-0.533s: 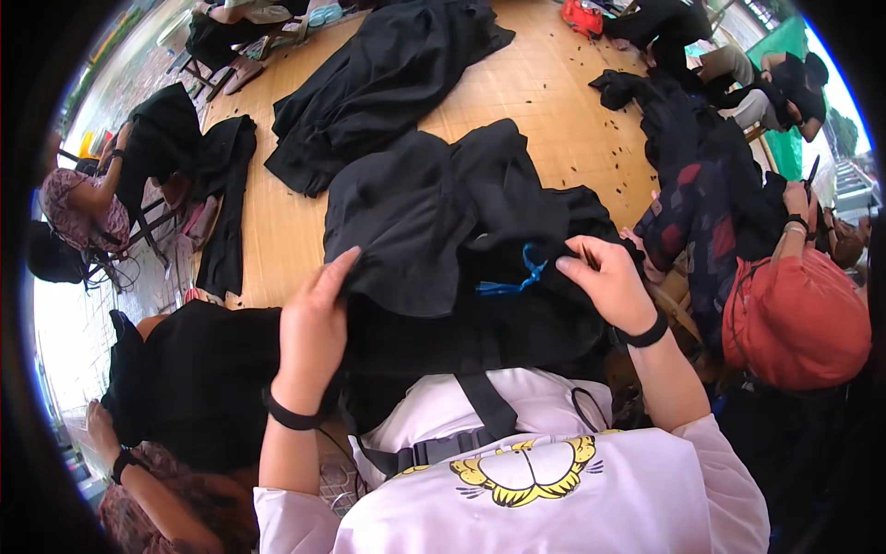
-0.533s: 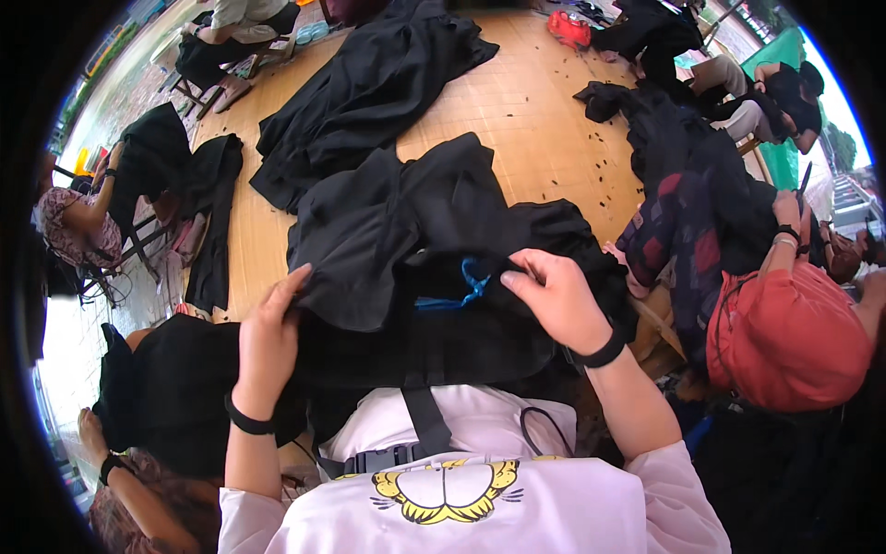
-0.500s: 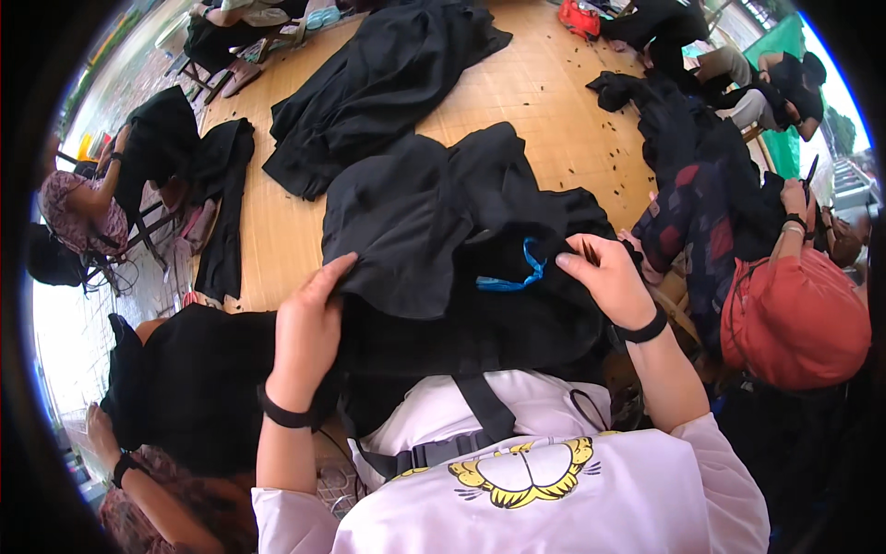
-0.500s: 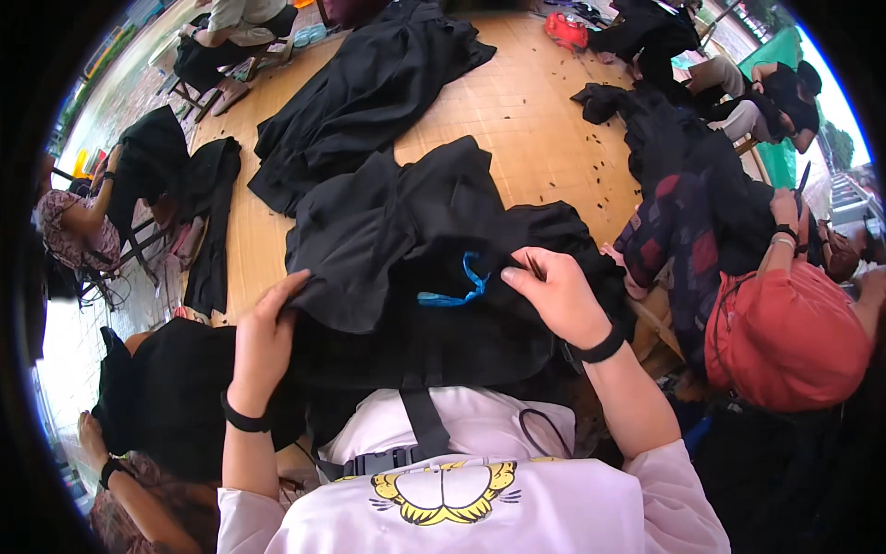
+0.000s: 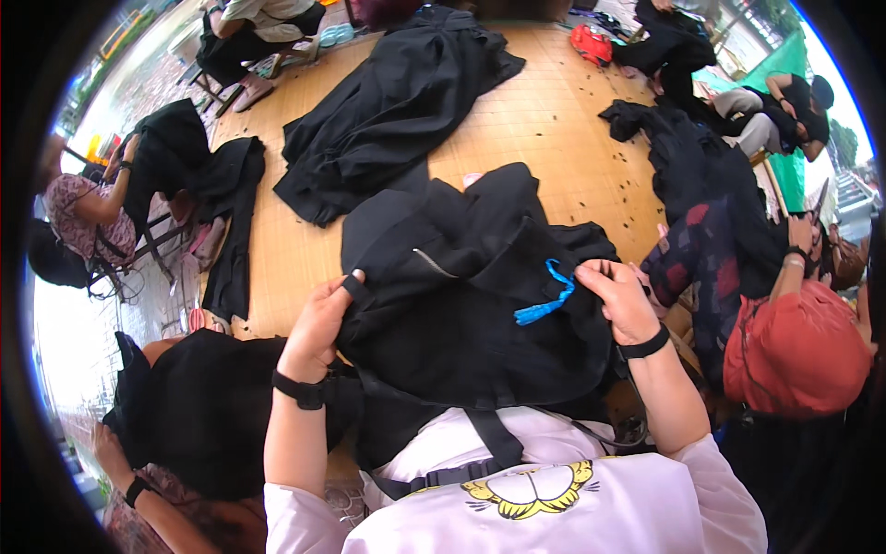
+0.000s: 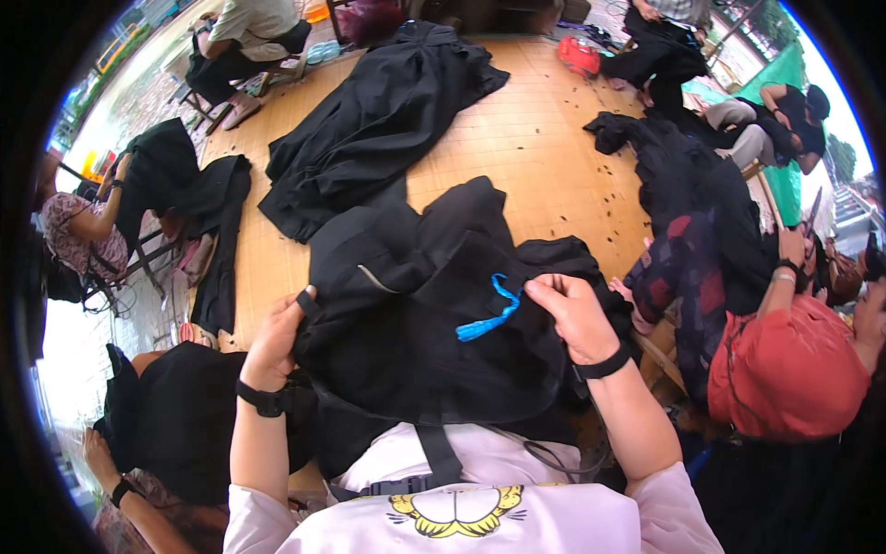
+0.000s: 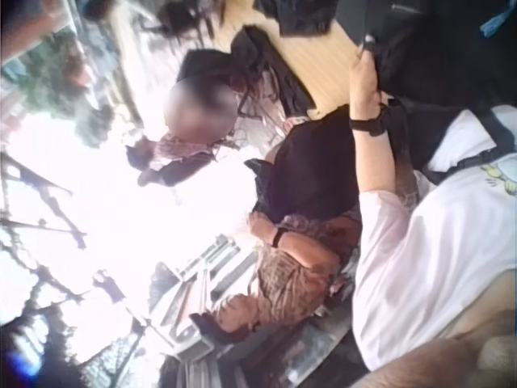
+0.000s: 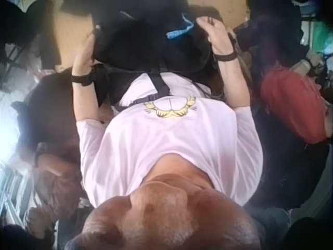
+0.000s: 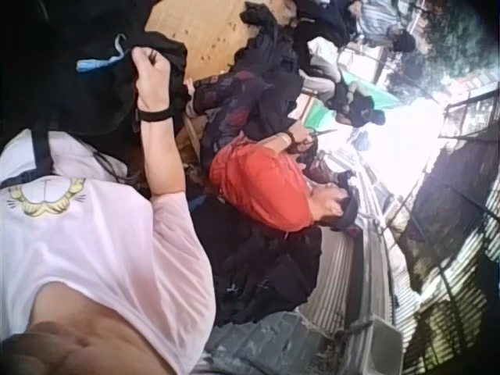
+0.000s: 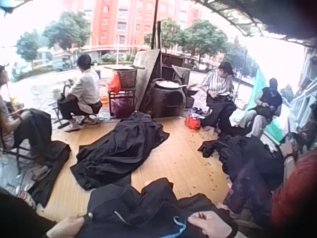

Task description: Inspecting and trimming loose threads from black trousers in a shared workspace.

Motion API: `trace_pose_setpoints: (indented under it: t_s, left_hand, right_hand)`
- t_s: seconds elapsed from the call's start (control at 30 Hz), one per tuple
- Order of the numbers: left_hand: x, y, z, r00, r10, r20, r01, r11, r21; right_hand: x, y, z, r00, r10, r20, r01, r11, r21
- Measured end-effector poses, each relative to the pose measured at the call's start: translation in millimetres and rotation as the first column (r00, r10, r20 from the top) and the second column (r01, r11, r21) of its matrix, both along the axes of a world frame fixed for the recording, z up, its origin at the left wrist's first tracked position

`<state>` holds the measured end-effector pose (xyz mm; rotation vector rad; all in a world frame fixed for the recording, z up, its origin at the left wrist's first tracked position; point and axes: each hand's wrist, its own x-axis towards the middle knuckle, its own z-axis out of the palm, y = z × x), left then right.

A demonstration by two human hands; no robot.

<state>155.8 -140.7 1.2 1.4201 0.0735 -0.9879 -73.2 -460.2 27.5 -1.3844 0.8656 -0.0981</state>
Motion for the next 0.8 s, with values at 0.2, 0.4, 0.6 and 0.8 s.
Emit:
trace_pose_setpoints:
  t_s: [0.2,0.4,0.6,0.8]
  left_hand:
    - [2.0,-0.5,-3.8,0.999,0.015,-0.034,-0.015,1.0,0.023]
    - [3.2,7.3,-12.4,0.998,0.042,-0.049,-0.041,0.999,0.015]
    - [2.3,-3.6,-2.1,0.996,0.075,0.039,-0.077,0.995,0.063]
    - [3.3,14.1,19.6,0.889,-0.053,0.455,0.01,0.995,0.096]
  right_hand:
    - [14.6,-0.1,1.6,1.0,-0.008,0.011,0.008,0.999,-0.052]
    - [22.1,-1.2,11.3,0.994,0.049,0.093,-0.039,0.994,-0.106]
    - [54.6,-35.1,29.6,0.983,0.167,0.073,-0.115,0.878,-0.465]
    - [53.8,7.9,58.3,0.938,0.3,0.176,0.07,0.331,-0.941]
